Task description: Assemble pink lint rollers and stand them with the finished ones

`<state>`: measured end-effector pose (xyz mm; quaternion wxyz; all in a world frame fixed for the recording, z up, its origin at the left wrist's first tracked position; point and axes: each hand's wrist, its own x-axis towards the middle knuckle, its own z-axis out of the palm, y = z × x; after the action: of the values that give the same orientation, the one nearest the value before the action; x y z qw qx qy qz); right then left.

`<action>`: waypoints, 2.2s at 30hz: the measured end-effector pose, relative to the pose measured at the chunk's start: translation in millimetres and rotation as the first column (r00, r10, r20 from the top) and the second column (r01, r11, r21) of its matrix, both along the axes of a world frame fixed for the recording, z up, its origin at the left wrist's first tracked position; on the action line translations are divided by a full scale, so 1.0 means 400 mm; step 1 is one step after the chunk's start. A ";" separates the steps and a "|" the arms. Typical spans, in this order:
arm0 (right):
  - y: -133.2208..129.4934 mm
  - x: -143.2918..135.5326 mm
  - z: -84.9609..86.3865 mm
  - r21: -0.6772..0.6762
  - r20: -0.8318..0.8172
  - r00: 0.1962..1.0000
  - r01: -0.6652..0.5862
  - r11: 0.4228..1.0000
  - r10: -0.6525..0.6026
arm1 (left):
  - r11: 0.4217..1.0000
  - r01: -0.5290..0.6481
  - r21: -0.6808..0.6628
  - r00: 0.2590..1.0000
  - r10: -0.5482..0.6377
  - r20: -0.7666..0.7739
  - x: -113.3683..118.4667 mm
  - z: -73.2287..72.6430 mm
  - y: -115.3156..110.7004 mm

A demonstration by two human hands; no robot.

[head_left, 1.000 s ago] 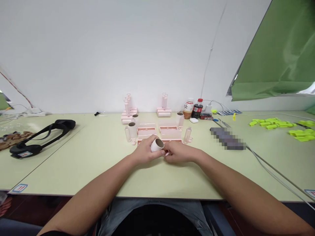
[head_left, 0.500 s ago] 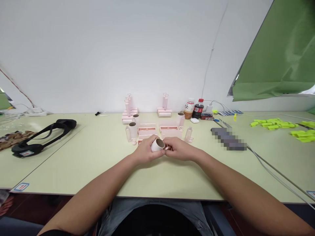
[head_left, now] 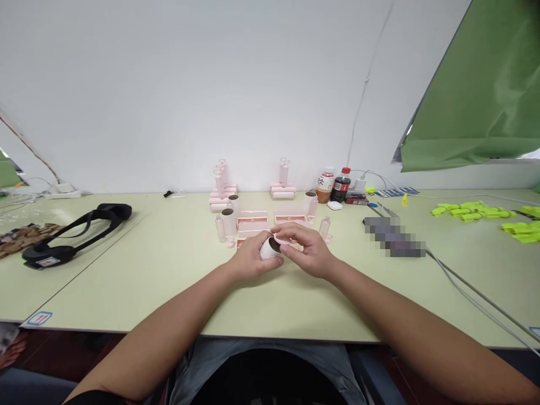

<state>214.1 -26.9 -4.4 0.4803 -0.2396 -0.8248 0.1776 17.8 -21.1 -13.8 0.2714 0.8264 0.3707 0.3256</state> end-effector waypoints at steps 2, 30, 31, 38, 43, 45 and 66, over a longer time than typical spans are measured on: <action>-0.002 -0.003 0.000 0.006 0.019 1.000 -0.008 1.000 0.008 | 1.000 0.010 -0.001 1.000 -0.010 0.015 0.001 0.000 -0.001; 0.005 -0.019 -0.033 -0.030 0.005 1.000 0.001 1.000 -0.001 | 0.999 0.022 -0.026 0.997 -0.021 0.068 0.007 0.000 -0.002; 0.005 -0.020 -0.035 -0.037 0.003 1.000 0.005 0.999 -0.005 | 0.999 0.017 -0.030 0.998 -0.015 0.068 0.008 -0.001 -0.002; 0.004 -0.026 -0.037 -0.035 0.052 0.999 -0.002 0.999 0.004 | 1.000 0.018 -0.014 0.995 -0.016 0.097 0.008 -0.004 0.002; 0.006 -0.030 -0.041 0.006 0.105 0.995 -0.002 1.000 0.001 | 1.000 0.014 -0.021 0.994 -0.012 0.109 0.008 -0.003 0.002; 0.007 -0.032 -0.043 0.014 0.112 0.994 0.000 1.000 -0.001 | 1.000 0.006 -0.024 0.994 -0.003 0.112 0.007 -0.003 0.003; 0.017 -0.028 -0.048 0.000 0.114 0.991 -0.070 0.998 0.070 | 1.000 -0.020 -0.001 0.991 0.020 0.129 0.011 -0.008 0.002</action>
<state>202.8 -19.9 -23.7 0.4262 -0.2196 -0.8592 0.1788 22.1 -20.4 -17.1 0.2917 0.7998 0.3605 0.3811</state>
